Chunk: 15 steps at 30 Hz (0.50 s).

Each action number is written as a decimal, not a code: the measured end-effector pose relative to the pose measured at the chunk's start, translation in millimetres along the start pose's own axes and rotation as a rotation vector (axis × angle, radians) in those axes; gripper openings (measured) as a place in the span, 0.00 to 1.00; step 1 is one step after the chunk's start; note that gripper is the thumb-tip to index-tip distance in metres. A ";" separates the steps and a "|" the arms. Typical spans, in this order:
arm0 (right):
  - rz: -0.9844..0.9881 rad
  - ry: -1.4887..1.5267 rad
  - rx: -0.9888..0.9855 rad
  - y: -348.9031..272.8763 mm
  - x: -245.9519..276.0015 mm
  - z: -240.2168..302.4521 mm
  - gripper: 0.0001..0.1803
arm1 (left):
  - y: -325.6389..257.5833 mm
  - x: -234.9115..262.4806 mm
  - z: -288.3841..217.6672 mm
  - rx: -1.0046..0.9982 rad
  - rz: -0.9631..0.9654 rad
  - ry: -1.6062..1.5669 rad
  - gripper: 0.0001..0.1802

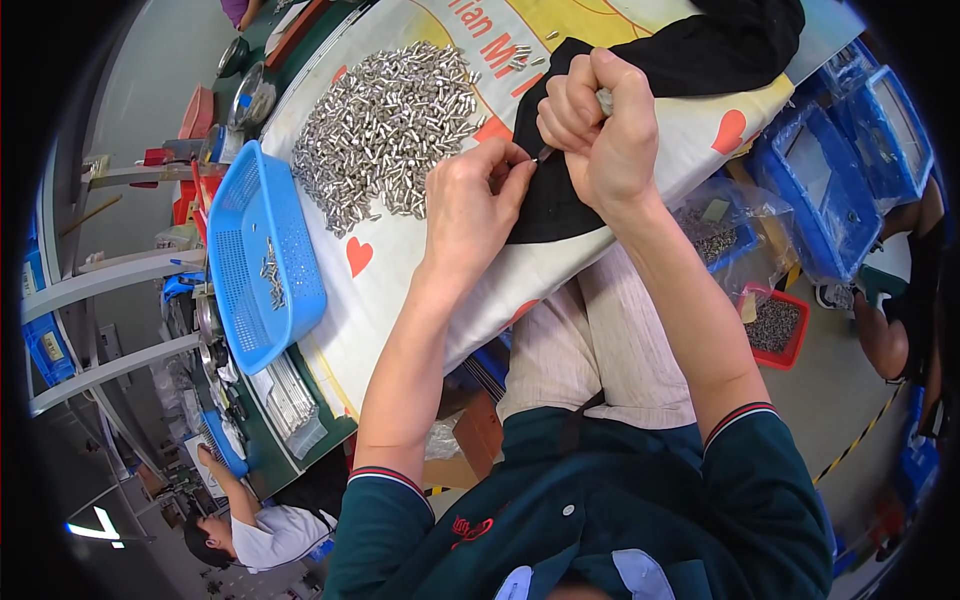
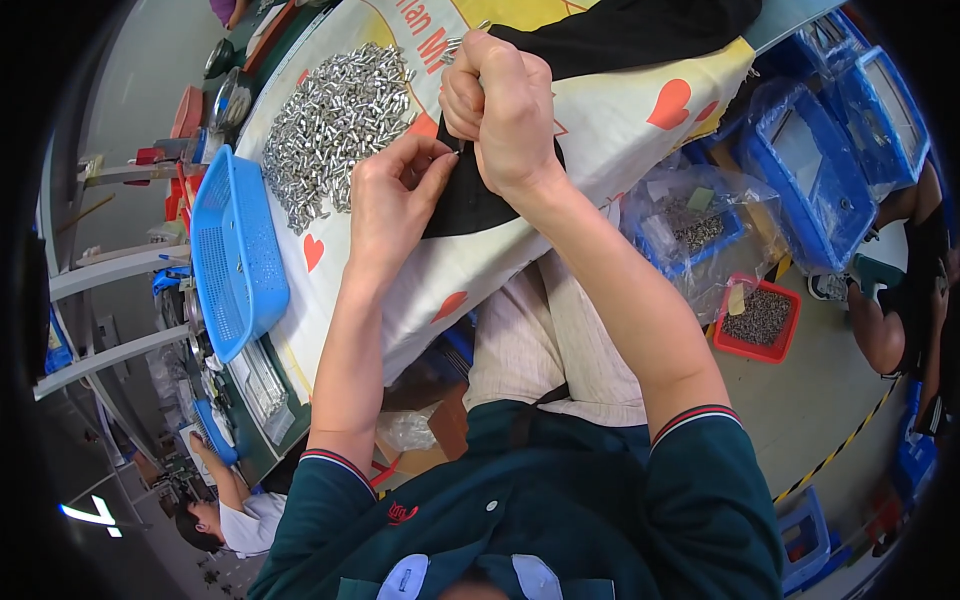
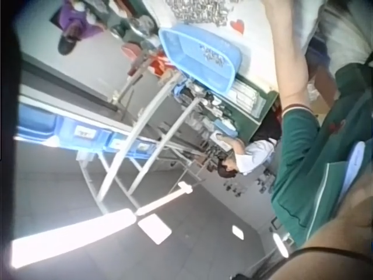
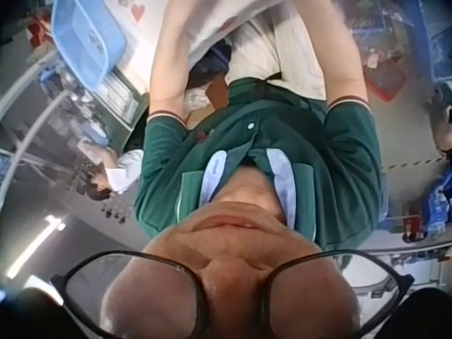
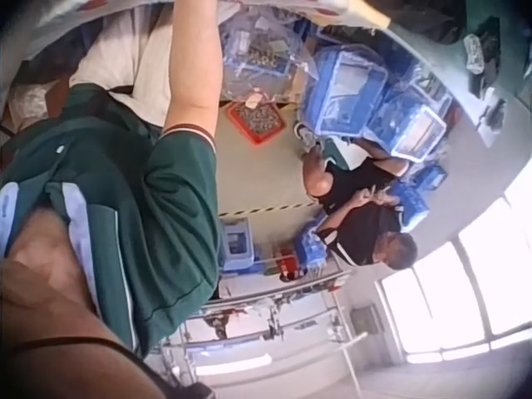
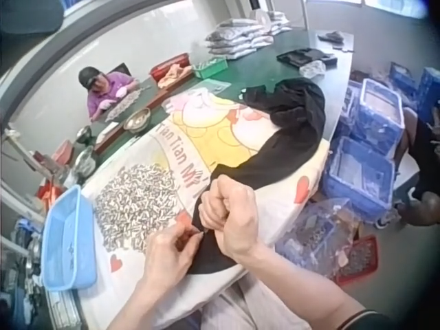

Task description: Sorting small metal components from a pile on the workbench and placing them into a blue plastic tray.

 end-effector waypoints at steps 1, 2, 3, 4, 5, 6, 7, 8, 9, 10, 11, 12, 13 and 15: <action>0.007 0.002 0.002 -0.1 -0.2 -0.3 0.20 | -0.2 0.1 -0.3 -0.002 -0.002 0.001 0.04; 0.006 0.002 0.001 -0.2 0.1 -0.5 0.20 | -0.3 0.2 -0.6 -0.004 -0.003 0.002 0.04; 0.007 0.001 -0.002 -0.2 0.1 -0.7 0.20 | -0.2 -0.1 -0.4 -0.003 -0.002 0.002 0.04; 0.010 -0.001 -0.005 -0.3 -0.1 -0.8 0.20 | -0.2 -0.3 -0.1 0.005 0.001 -0.003 0.04; 0.009 0.000 -0.006 -0.5 0.0 -0.8 0.20 | -0.3 -0.4 0.2 0.013 0.003 -0.009 0.04; 0.012 0.001 -0.005 -0.7 0.1 -0.6 0.20 | -0.3 -0.2 -0.1 0.014 0.004 -0.009 0.04; 0.015 0.003 -0.005 -0.8 -0.2 -0.6 0.20 | -0.3 0.5 -0.6 0.014 0.008 -0.007 0.04; 0.016 0.005 -0.006 -0.8 -0.4 -0.9 0.20 | -0.3 1.1 -0.9 0.013 0.011 -0.004 0.04; 0.018 0.015 -0.009 -0.9 -0.8 -1.3 0.20 | -0.5 1.7 -0.9 0.015 0.011 -0.002 0.04; 0.019 0.021 -0.011 -0.9 -0.2 -1.4 0.20 | -0.3 1.2 -0.9 0.014 0.009 -0.002 0.04; 0.018 0.021 -0.011 -1.0 0.2 -1.3 0.20 | -0.1 0.8 -0.8 0.013 0.008 -0.002 0.04; 0.014 0.025 -0.016 -1.2 0.6 -1.1 0.20 | 0.0 0.4 -0.4 0.013 0.009 -0.003 0.04; 0.011 0.032 -0.020 -1.3 0.3 -1.0 0.21 | -0.2 0.3 -0.3 0.007 0.020 0.009 0.04; 0.009 0.026 -0.021 -1.4 -0.8 -0.2 0.21 | -0.4 0.0 -0.2 0.002 0.031 0.021 0.04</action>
Point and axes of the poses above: each hand's wrist, its own y-axis towards the middle knuckle, its own x-axis out of the back of the hand, z = x × y, the point moved 4 cm from there along y, towards the middle knuckle, and after that the axes turned 1 degree about y, right-handed, at the moved point
